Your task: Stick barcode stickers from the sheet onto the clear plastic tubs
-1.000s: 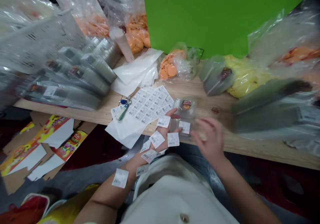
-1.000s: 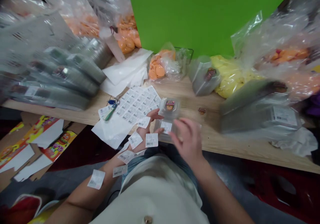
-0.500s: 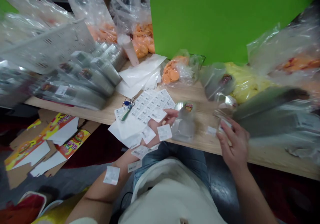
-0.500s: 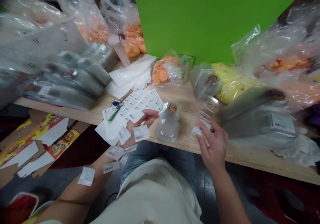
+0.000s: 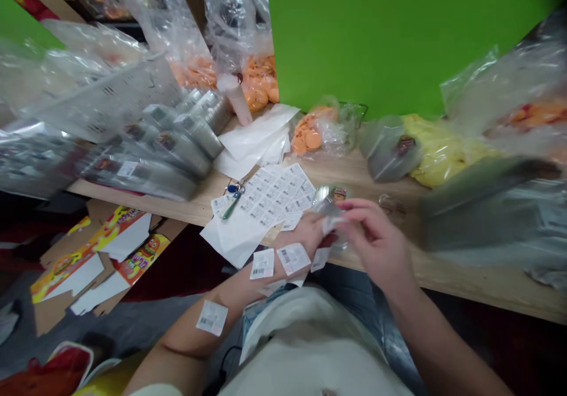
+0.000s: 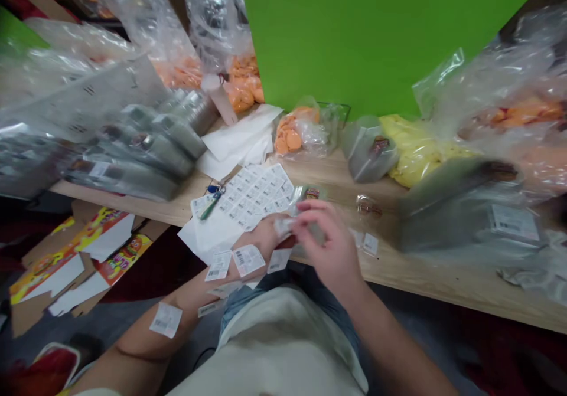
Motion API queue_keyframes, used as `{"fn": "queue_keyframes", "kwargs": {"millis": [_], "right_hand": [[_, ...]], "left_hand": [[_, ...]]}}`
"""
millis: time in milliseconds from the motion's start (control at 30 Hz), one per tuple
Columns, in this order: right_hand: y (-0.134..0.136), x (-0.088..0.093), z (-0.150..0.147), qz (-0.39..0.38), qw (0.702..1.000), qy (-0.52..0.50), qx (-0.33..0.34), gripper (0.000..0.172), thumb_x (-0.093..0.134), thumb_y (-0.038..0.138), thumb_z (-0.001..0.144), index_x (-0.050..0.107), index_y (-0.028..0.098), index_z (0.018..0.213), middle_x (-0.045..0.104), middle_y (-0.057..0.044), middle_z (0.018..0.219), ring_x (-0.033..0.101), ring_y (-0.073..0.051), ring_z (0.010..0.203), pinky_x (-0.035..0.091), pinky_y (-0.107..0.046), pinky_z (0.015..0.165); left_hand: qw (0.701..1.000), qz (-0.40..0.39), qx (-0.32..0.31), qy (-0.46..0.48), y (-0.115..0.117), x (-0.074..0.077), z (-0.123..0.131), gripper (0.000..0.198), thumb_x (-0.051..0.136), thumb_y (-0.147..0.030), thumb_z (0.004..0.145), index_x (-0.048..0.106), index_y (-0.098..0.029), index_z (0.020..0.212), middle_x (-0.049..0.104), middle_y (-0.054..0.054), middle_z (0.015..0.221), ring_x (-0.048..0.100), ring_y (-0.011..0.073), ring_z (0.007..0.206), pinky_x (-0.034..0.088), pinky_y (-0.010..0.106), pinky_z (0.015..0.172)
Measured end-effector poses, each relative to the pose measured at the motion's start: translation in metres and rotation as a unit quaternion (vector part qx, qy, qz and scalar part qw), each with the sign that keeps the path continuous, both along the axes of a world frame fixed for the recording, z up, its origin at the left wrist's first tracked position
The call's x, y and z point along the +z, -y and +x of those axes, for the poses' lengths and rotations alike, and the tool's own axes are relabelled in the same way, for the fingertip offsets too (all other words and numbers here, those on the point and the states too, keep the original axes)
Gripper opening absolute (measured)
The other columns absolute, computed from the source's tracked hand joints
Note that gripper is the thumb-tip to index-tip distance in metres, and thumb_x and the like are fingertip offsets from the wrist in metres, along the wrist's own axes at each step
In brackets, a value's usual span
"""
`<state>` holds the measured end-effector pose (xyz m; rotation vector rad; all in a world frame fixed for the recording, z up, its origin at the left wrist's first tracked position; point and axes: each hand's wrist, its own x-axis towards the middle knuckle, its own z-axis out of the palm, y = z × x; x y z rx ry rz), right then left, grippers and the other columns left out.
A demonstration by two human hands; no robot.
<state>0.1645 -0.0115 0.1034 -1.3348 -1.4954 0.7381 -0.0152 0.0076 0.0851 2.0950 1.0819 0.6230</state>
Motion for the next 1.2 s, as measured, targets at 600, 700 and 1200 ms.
{"fn": "queue_keyframes", "kwargs": {"millis": [600, 700, 1200], "right_hand": [[-0.030, -0.030, 0.028, -0.169, 0.940, 0.155, 0.252, 0.039, 0.049, 0.029, 0.084, 0.042, 0.025, 0.122, 0.058, 0.002, 0.078, 0.055, -0.013, 0.069, 0.044, -0.028, 0.065], [-0.033, -0.028, 0.027, -0.169, 0.938, 0.160, 0.258, 0.040, 0.047, 0.027, 0.084, 0.040, 0.024, 0.124, 0.057, 0.002, 0.078, 0.054, -0.013, 0.069, 0.044, -0.027, 0.066], [-0.036, -0.026, 0.025, -0.131, 0.917, 0.248, 0.283, 0.040, 0.045, 0.026, 0.087, 0.038, 0.026, 0.127, 0.059, 0.000, 0.084, 0.056, -0.015, 0.075, 0.045, -0.029, 0.071]], "left_hand": [[0.977, -0.060, -0.062, 0.197, -0.006, -0.065, 0.001, 0.067, 0.054, -0.025, 0.083, 0.020, -0.025, 0.140, 0.043, 0.010, 0.137, 0.039, 0.0245, 0.128, 0.028, 0.047, 0.108], [0.977, -0.069, -0.038, 0.199, -0.008, -0.063, 0.004, 0.060, 0.050, -0.026, 0.086, 0.023, -0.024, 0.139, 0.047, 0.011, 0.133, 0.043, 0.0245, 0.125, 0.027, 0.048, 0.107], [0.990, 0.008, 0.032, 0.140, -0.006, -0.061, 0.015, 0.065, 0.059, -0.026, 0.080, 0.027, -0.023, 0.136, 0.057, 0.009, 0.119, 0.050, 0.0247, 0.115, 0.034, 0.045, 0.100]]}}
